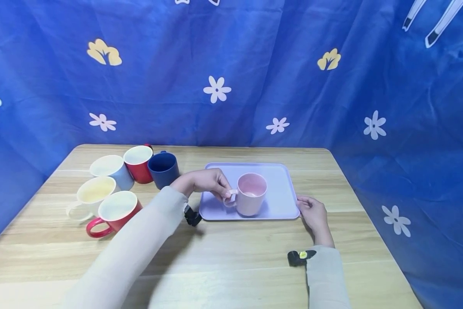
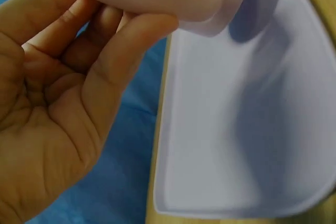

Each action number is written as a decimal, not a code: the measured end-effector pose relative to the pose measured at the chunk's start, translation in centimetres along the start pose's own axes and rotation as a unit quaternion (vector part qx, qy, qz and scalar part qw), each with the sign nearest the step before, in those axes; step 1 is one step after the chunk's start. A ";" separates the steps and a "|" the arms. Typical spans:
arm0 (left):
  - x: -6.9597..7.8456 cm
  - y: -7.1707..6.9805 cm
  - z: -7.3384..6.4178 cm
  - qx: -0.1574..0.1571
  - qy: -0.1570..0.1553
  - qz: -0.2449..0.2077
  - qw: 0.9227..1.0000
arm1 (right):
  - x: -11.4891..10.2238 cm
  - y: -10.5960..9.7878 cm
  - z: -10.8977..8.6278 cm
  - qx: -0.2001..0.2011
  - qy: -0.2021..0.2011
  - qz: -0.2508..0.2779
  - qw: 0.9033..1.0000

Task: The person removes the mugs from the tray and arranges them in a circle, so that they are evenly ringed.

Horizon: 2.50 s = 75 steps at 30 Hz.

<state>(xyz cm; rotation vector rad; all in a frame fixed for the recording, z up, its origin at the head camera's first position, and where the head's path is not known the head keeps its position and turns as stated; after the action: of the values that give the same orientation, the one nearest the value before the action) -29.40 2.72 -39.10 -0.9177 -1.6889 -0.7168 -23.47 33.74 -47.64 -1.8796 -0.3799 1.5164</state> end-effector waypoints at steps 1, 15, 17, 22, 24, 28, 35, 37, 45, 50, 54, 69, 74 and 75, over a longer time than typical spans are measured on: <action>0.0 0.0 -0.3 0.003 0.004 0.005 1.000 | 0.0 0.0 0.0 0.000 0.001 -0.002 1.000; -0.1 0.3 -6.0 0.024 0.052 0.030 0.998 | 0.0 -0.1 -0.2 -0.003 0.002 -0.007 1.000; -0.2 0.4 -6.8 0.025 0.056 0.031 0.998 | 0.0 -0.1 -0.1 -0.002 -0.001 -0.007 1.000; -0.6 0.7 -8.9 0.029 0.067 0.032 0.997 | 0.1 -0.1 0.0 0.004 0.000 -0.008 1.000; -1.0 0.8 -9.7 0.039 0.073 0.032 0.996 | 0.2 -0.1 0.0 0.005 0.001 -0.005 1.000; -1.9 0.7 -11.5 0.068 0.083 0.028 0.994 | 0.1 -0.1 0.0 0.002 -0.002 0.002 1.000; -3.6 1.0 -14.4 0.098 0.097 -0.025 0.990 | -0.1 -0.2 -0.1 -0.002 -0.004 0.000 1.000; -4.1 1.1 -15.1 0.109 0.099 -0.037 0.988 | -0.1 -0.1 -0.1 -0.003 -0.005 -0.002 1.000; -5.6 0.8 -17.8 0.190 0.091 -0.024 0.977 | 0.1 0.1 -0.1 -0.003 -0.006 0.002 1.000; -6.0 0.6 -18.9 0.249 0.099 -0.048 0.962 | 0.1 0.1 -0.1 0.001 -0.005 0.000 1.000; -6.2 0.7 -19.5 0.300 0.102 -0.053 0.947 | 0.2 0.1 -0.1 -0.002 -0.003 -0.004 1.000; -7.5 1.8 -19.5 0.492 0.099 -0.031 0.864 | -0.2 -0.1 -0.3 -0.004 -0.008 -0.001 1.000; -7.7 2.0 -19.3 0.535 0.116 -0.029 0.836 | -0.2 -0.1 -0.3 -0.007 -0.007 0.003 1.000; -7.6 2.0 -19.4 0.545 0.119 -0.015 0.830 | -0.2 -0.1 -0.3 -0.007 -0.007 0.005 1.000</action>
<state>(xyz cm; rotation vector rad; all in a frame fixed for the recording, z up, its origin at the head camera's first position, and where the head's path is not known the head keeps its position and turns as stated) -16.67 -13.78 -40.88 0.0256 -1.5285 0.1822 -23.23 33.58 -47.36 -1.8851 -0.3905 1.5380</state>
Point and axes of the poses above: each hand's wrist, its own z-axis towards the middle knuckle, its own y-axis out of the palm, x = y × z, the point moved 6 cm from there along z, towards the middle knuckle, and after that the axes turned 14 degrees about -z, right-handed, at the moved point
